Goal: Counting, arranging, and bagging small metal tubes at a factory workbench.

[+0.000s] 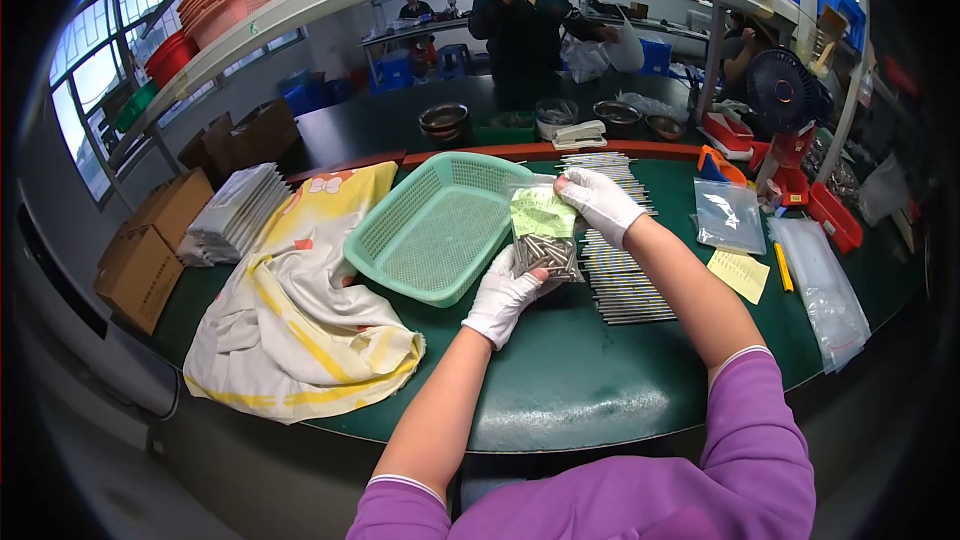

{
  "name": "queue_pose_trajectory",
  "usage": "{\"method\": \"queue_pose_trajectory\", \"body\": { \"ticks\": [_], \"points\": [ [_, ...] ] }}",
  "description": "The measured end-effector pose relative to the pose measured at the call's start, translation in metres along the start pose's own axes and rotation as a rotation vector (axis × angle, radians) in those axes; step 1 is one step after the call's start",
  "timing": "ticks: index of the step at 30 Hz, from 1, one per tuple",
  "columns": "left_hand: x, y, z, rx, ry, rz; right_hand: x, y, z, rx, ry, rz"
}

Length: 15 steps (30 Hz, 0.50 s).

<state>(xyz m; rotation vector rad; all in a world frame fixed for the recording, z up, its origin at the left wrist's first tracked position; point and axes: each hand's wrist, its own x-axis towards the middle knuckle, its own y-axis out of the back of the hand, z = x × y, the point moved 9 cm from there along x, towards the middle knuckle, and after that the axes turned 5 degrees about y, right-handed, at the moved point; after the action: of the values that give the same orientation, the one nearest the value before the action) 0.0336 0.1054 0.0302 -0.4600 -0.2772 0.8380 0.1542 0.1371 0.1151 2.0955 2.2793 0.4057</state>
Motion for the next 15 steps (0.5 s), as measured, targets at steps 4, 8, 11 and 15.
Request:
{"method": "queue_pose_trajectory", "body": {
  "ticks": [4,8,11,15],
  "points": [
    [0.003,0.006,0.006,-0.069,-0.078,0.042,0.015,0.015,0.000,0.115,0.014,0.015],
    [0.002,0.005,0.006,-0.183,-0.067,0.041,0.022,0.022,-0.009,0.221,0.011,0.039],
    [0.000,0.004,0.001,-0.168,-0.032,0.038,0.029,0.033,-0.018,0.212,0.014,0.083],
    [0.000,0.008,-0.014,-0.065,0.078,0.057,0.054,0.058,-0.027,0.193,0.050,0.148]
  ]
}}
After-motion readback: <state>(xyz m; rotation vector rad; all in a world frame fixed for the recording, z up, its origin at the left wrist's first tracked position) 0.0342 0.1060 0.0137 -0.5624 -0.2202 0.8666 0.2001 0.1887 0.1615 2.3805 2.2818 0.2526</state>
